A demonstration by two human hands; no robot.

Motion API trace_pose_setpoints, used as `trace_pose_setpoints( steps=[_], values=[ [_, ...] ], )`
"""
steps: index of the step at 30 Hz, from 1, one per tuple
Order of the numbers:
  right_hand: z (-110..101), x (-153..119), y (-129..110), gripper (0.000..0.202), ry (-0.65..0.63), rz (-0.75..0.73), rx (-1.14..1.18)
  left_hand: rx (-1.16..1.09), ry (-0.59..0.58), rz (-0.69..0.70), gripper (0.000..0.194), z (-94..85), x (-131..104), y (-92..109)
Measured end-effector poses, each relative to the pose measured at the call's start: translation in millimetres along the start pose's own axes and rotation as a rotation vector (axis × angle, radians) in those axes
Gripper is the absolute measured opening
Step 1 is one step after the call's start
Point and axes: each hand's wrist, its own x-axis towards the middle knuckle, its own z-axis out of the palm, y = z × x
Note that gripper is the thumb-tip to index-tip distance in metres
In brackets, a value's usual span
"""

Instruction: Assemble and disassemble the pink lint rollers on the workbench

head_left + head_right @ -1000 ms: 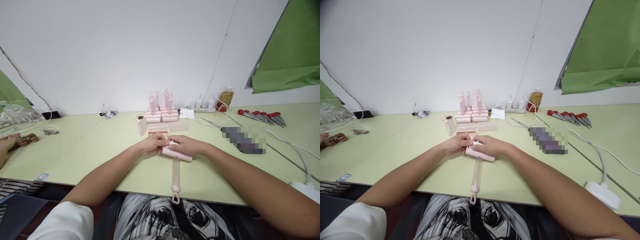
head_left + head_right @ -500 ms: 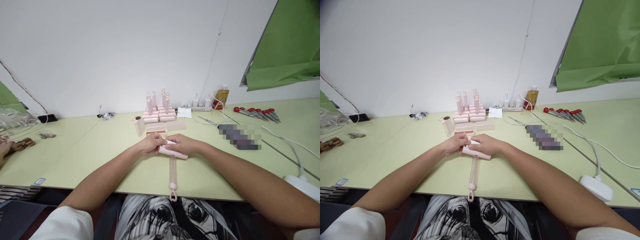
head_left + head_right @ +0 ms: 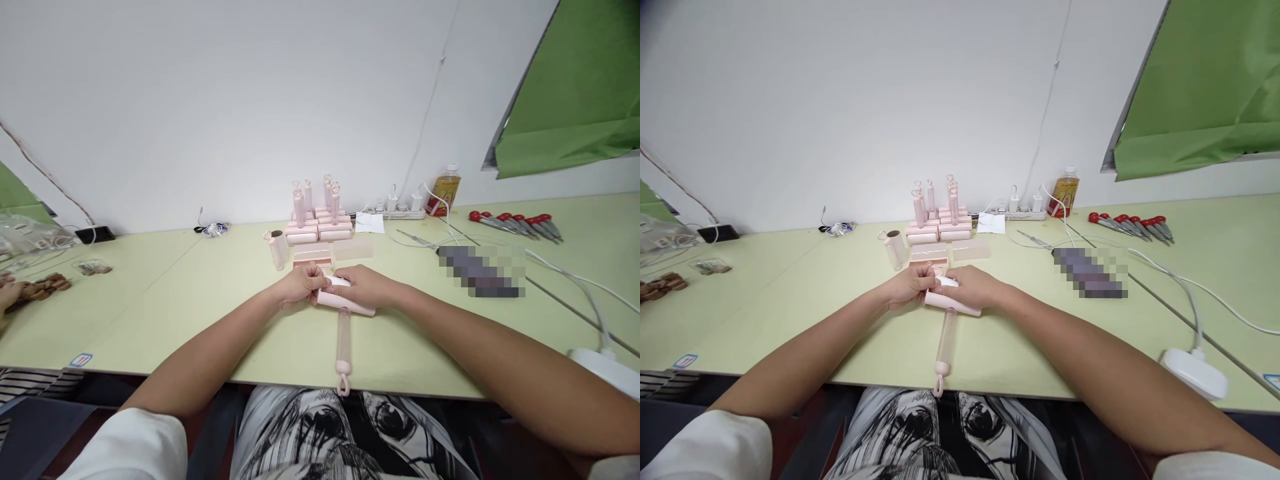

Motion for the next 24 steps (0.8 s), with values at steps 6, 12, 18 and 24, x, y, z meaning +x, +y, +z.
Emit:
trace_pose_setpoints(
  steps=[6, 12, 18, 24],
  values=[
    [0.7, 0.2, -6.3, 0.039, 0.018, 0.060, -0.020, 0.066, 0.048, -0.011, 0.025, -0.1, -3.1, 3.9],
    [2.5, 1.9, -0.8, 0.035, 0.122, 0.118, -0.006, 0.219, 0.021, 0.011, 0.030, -3.4, -5.8, -1.9],
    [-2.2, 3.5, 7.5, 0.046, 0.140, -0.088, 0.074, 0.476, 0.076, 0.126, 0.036, -9.2, -10.5, 1.1],
    [-9.5, 4.5, 10.5, 0.052, 0.111, -0.193, -0.016, 0.557, 0.057, 0.327, 0.056, -19.3, -17.8, 13.1]
  ],
)
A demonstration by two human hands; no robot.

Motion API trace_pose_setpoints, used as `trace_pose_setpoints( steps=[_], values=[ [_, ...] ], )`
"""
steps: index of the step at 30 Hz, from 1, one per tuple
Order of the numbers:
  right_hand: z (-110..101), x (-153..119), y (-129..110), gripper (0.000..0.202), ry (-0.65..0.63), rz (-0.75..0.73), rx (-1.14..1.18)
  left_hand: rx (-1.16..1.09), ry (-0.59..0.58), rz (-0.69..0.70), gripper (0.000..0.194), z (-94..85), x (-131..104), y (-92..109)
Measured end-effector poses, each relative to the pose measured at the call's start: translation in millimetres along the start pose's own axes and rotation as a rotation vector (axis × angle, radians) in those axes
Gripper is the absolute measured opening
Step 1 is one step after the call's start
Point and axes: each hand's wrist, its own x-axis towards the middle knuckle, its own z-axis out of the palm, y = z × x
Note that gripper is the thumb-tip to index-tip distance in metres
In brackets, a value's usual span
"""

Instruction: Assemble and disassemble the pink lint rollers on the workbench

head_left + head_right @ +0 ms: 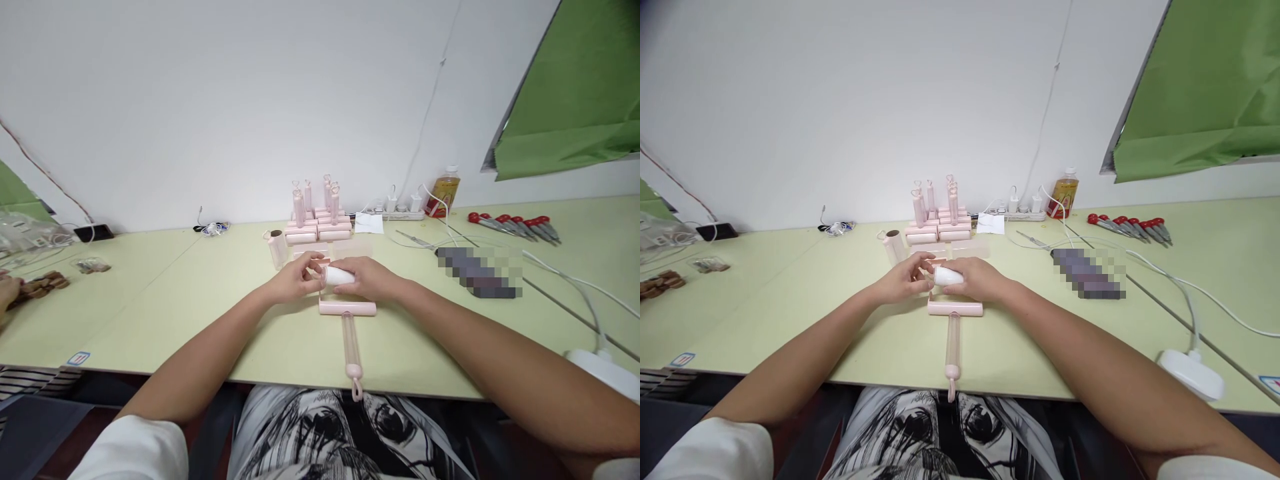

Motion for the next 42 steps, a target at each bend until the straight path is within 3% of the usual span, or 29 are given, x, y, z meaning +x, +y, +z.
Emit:
trace_pose_setpoints(
  steps=[6, 16, 30, 35, 42],
  values=[
    [-1.7, 0.0, 3.3, 0.049, -0.013, -0.018, -0.078, 0.058, -0.001, 0.074, 0.034, -0.3, -0.2, 3.2],
    [-0.3, -2.7, -3.4, 0.044, -0.010, -0.034, -0.030, 0.088, -0.026, 0.086, 0.026, -2.2, -2.7, 7.2],
    [1.6, -3.4, -8.4, 0.040, 0.001, -0.023, 0.027, 0.181, 0.061, 0.145, 0.030, 3.5, -0.6, 5.6],
    [2.4, -0.6, -4.6, 0.046, 0.071, 0.055, 0.055, 0.106, 0.140, 0.132, 0.038, 6.4, 3.4, -3.3],
    [0.2, -0.4, -1.0, 0.044, 0.090, 0.121, 0.089, -0.053, 0.178, 0.059, 0.024, 4.3, 8.6, -12.7]
  ],
)
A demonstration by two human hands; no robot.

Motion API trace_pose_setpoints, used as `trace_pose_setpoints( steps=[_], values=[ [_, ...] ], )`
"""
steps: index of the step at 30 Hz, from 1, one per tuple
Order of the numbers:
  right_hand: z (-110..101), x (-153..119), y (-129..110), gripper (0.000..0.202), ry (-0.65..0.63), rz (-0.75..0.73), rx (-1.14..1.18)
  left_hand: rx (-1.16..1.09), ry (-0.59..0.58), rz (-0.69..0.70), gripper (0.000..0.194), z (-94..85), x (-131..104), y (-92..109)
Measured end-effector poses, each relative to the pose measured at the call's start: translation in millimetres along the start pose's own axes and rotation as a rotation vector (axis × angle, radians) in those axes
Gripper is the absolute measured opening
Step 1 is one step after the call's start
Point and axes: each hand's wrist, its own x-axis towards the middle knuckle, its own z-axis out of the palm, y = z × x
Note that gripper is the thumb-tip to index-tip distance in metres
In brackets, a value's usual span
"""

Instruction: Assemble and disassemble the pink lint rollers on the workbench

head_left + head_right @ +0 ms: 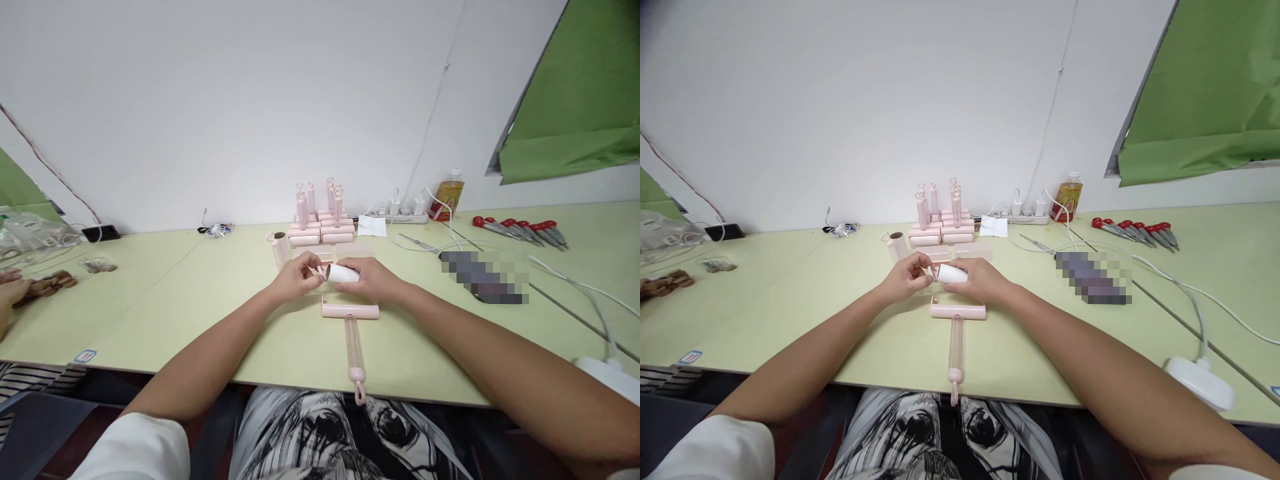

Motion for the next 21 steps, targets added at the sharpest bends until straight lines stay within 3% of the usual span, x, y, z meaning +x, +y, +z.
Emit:
trace_pose_setpoints(
  steps=[4, 6, 9, 11, 21],
  values=[
    [-2.6, 3.7, 4.5, 0.039, 0.115, 0.079, 0.108, -0.025, -0.006, -0.058, 0.026, 1.1, 1.6, -4.0],
    [-3.6, 5.0, 4.6, 0.038, 0.146, 0.134, 0.306, -0.001, -0.012, -0.077, 0.025, 4.3, 1.4, -5.6],
    [-3.4, 4.2, 0.2, 0.041, 0.023, 0.135, 0.718, -0.021, -0.021, -0.080, 0.025, 10.9, 0.7, -7.2],
    [-2.2, 2.3, -3.9, 0.043, -0.057, 0.096, 0.867, -0.081, -0.020, -0.059, 0.026, 14.8, 0.6, -7.6],
    [-6.5, 3.4, -0.9, 0.047, -0.043, 0.132, 0.828, -0.211, -0.028, -0.022, 0.036, 25.5, 1.1, -1.9]
  ],
)
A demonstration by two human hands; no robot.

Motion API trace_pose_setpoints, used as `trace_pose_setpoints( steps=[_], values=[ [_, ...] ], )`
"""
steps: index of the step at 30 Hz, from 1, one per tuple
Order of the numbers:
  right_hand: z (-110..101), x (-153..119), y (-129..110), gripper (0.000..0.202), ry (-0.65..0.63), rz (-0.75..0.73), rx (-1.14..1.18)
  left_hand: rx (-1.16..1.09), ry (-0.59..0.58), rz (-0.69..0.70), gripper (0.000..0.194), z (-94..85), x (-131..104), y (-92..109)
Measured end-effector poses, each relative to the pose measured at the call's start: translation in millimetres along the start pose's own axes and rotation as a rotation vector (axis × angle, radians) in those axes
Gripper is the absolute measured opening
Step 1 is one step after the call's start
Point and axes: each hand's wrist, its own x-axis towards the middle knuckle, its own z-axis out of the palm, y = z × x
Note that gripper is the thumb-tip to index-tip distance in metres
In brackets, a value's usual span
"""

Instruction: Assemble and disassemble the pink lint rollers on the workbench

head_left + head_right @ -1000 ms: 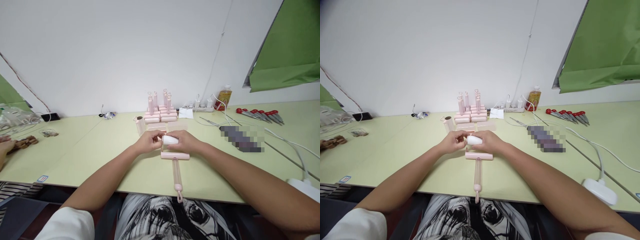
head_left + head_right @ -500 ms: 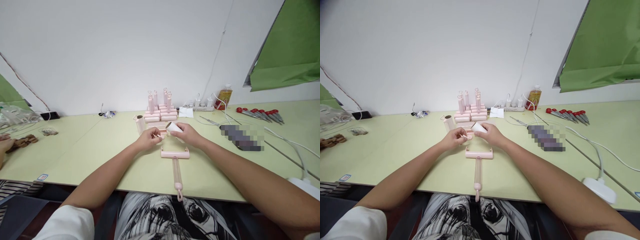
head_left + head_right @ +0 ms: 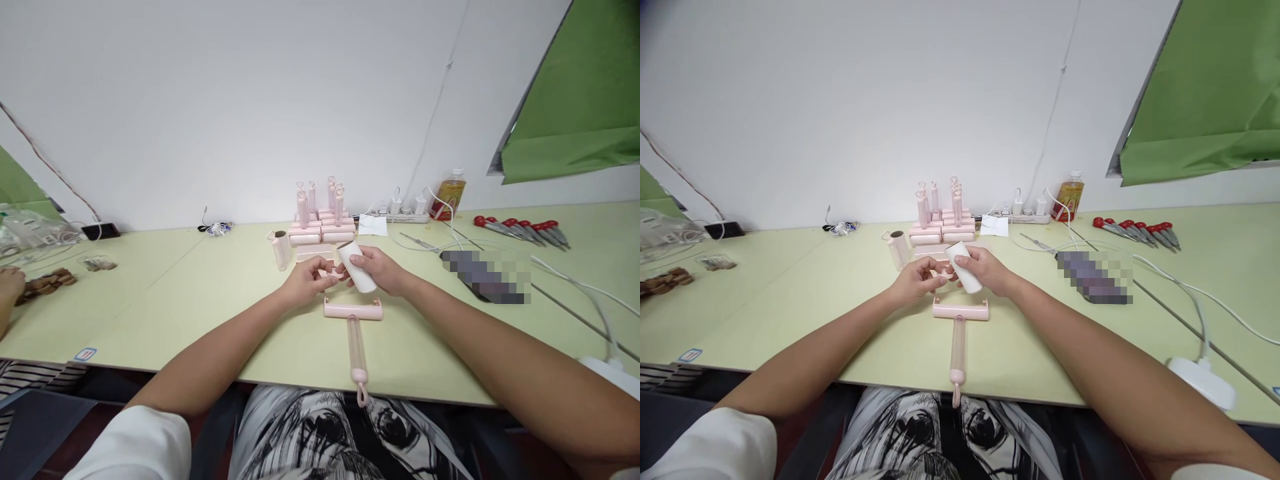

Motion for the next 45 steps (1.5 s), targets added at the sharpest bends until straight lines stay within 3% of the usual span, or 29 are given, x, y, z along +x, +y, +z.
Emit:
trace_pose_setpoints(
  steps=[2, 6, 9, 13, 16, 18, 21, 25, 28, 32, 34, 39, 45],
  values=[
    [-6.9, 2.1, -1.1, 0.044, 0.068, 0.014, -0.148, 0.070, 0.006, 0.012, 0.039, 0.4, 0.3, 1.2],
    [-30.0, 6.3, -1.2, 0.035, 0.263, 0.087, -0.764, 0.214, 0.032, 0.010, 0.038, -4.8, 0.2, 1.9],
    [-45.7, 7.8, 2.1, 0.037, 0.244, 0.207, -0.918, 0.252, 0.025, -0.024, 0.033, -10.2, -1.3, 1.8],
    [-49.0, 7.4, 5.9, 0.038, 0.129, 0.242, -0.875, 0.304, 0.001, -0.048, 0.028, -12.6, -2.8, 1.5],
    [-41.7, 5.9, 3.2, 0.036, 0.136, 0.187, -0.798, 0.315, 0.012, -0.015, 0.030, -11.6, -2.1, 1.0],
    [-34.5, 3.7, -1.9, 0.037, 0.125, 0.124, -0.744, 0.293, 0.055, 0.024, 0.037, -10.6, -1.1, 1.5],
    [-20.1, -1.7, -11.2, 0.037, -0.006, -0.039, -0.744, 0.270, 0.105, 0.100, 0.045, -9.0, -0.3, 5.1],
    [-1.0, -7.6, -17.3, 0.042, -0.112, -0.184, -0.732, 0.292, 0.032, 0.231, 0.034, -7.5, -1.7, 12.5],
    [2.7, -7.5, -15.9, 0.044, -0.048, -0.167, -0.532, 0.209, 0.030, 0.203, 0.036, -9.3, -1.9, 14.6],
    [-5.0, -4.1, -12.4, 0.039, 0.060, -0.009, -0.081, -0.049, 0.140, 0.038, 0.042, -15.3, 1.5, 11.9],
    [-7.6, -3.0, -11.2, 0.037, 0.054, 0.028, 0.024, -0.129, 0.175, 0.004, 0.043, -17.7, 3.5, 9.8],
    [-4.5, -2.9, -10.5, 0.037, 0.017, 0.058, -0.050, -0.169, 0.188, 0.004, 0.042, -18.6, 5.2, 5.7],
    [-1.2, -2.2, -8.9, 0.038, 0.097, 0.008, -0.065, -0.148, 0.179, 0.007, 0.043, -18.0, 4.4, 4.7]
  ],
)
